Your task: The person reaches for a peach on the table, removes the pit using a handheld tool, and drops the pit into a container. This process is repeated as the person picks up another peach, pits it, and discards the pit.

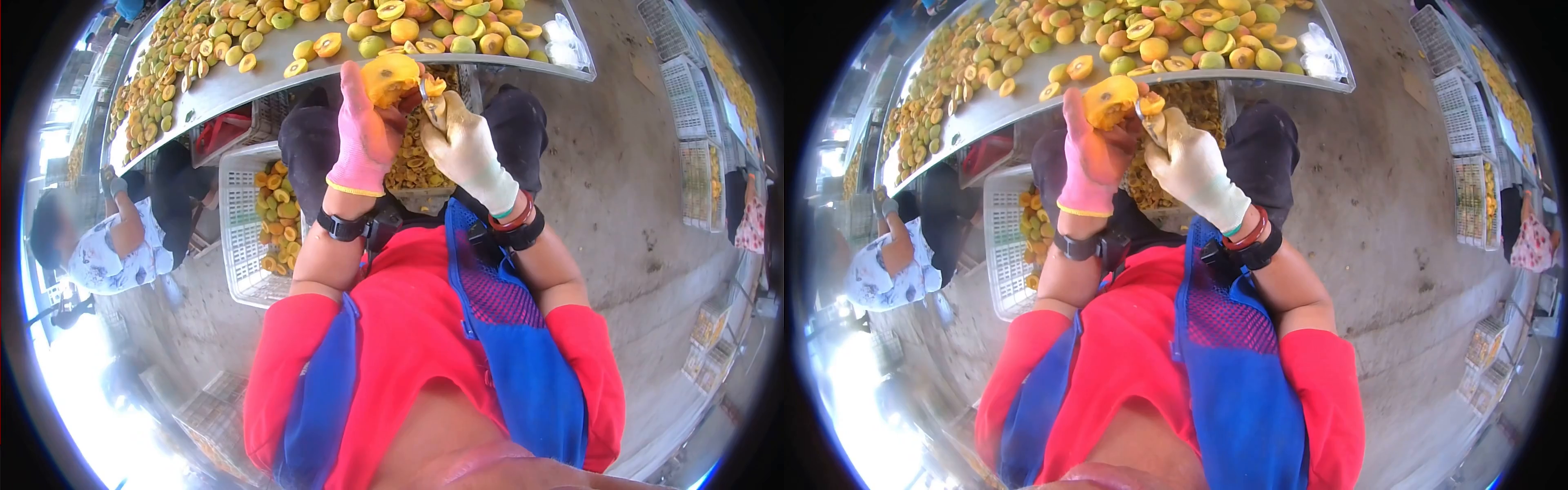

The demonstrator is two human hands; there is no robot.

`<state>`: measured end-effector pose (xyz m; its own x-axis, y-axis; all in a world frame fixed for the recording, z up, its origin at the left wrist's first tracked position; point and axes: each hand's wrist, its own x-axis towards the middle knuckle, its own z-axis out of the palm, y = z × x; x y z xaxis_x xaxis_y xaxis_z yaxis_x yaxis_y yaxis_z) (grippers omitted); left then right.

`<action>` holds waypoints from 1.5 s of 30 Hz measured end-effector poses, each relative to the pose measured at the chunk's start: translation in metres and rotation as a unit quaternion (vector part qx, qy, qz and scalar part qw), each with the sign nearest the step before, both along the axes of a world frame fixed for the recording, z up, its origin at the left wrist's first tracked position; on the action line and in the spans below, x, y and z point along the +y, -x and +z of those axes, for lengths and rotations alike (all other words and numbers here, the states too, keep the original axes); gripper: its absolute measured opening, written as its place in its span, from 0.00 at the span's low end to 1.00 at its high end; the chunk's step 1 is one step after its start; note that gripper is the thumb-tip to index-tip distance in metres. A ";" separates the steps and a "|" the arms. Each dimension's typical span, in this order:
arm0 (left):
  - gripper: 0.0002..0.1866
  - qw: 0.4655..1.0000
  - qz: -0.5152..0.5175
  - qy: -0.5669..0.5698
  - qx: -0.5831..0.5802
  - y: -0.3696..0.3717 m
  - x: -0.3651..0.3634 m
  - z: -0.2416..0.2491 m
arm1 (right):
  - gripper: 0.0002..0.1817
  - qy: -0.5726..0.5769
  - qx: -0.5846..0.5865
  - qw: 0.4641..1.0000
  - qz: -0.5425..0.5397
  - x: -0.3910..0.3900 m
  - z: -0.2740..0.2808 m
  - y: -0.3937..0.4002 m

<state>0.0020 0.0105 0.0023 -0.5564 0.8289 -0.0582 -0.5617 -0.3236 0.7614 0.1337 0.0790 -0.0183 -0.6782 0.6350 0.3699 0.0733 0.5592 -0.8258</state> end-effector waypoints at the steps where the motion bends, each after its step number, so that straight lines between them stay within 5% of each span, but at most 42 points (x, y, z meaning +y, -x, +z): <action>1: 0.41 1.000 0.008 0.004 -0.013 -0.002 0.000 0.000 | 0.11 0.008 -0.007 1.000 0.002 0.001 0.000 0.001; 14: 0.38 0.998 0.027 0.052 0.025 -0.018 0.002 0.014 | 0.10 0.008 0.013 0.995 0.103 -0.007 -0.010 0.018; 24: 0.37 0.999 -0.038 0.015 -0.021 -0.010 0.001 0.002 | 0.07 0.301 -0.142 0.897 0.290 0.012 0.018 -0.006; 27: 0.37 0.997 -0.037 -0.032 -0.061 0.006 0.006 -0.011 | 0.04 0.231 -0.031 0.936 0.265 0.000 -0.013 -0.003; 29: 0.36 0.996 -0.038 -0.039 -0.065 0.012 0.006 -0.014 | 0.06 0.302 -0.080 0.926 0.214 -0.004 -0.003 -0.006; 37: 0.21 0.997 -0.018 -0.073 -0.011 0.018 0.000 -0.017 | 0.07 0.610 -0.043 0.773 0.167 -0.010 0.010 -0.009; 45: 0.21 0.993 -0.068 -0.099 -0.015 0.019 -0.005 -0.022 | 0.06 0.632 0.003 0.762 0.141 -0.007 0.017 -0.007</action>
